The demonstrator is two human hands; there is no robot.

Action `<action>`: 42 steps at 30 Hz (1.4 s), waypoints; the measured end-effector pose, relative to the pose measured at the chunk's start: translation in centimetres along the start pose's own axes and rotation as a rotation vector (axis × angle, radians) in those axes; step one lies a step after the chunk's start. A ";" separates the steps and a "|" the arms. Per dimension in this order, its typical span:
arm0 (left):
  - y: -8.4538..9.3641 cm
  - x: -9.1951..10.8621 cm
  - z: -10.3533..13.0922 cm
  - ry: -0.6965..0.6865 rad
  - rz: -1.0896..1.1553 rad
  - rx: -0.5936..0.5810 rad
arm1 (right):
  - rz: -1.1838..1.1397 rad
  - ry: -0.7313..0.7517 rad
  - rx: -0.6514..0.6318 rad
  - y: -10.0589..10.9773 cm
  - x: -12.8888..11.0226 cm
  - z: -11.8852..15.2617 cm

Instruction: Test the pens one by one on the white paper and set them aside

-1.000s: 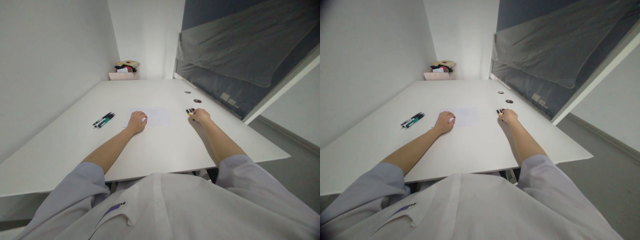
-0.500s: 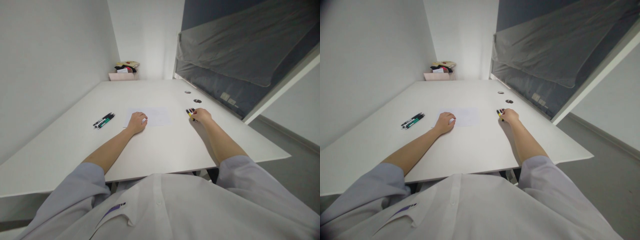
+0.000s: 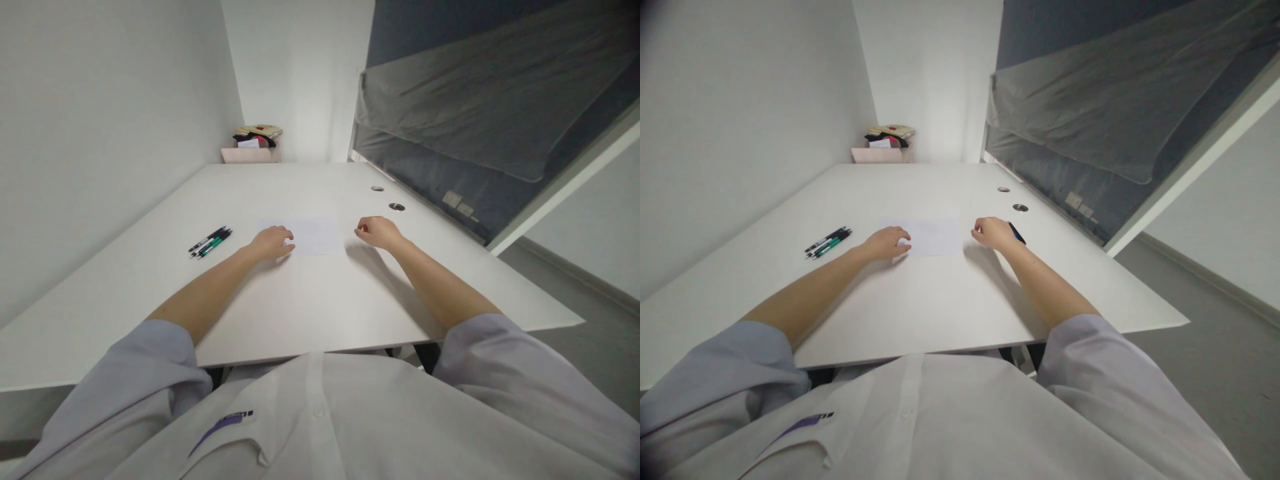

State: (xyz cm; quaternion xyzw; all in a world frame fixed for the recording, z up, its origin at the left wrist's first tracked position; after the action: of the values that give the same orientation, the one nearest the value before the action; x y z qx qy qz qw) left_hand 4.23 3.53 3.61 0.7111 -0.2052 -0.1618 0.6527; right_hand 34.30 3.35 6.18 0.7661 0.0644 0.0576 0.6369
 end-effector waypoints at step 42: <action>-2.4 -3.5 2.5 0.113 0.089 0.208 | -0.142 0.314 0.056 -5.3 -5.1 0.4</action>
State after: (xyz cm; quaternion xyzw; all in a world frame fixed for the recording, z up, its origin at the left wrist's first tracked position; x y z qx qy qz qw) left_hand 0.21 3.31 0.82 0.7731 -0.2152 -0.0702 0.5925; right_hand 29.17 3.06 0.91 0.7586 0.2187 0.1295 0.6000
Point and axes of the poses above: each hand's wrist, its own z-axis away from the middle knuckle, its own y-axis out of the back of the hand, x = y × z, the point moved 4 cm from there along -z, towards the middle knuckle, and after that the axes turned 2 degrees about z, right-handed, at the moved point
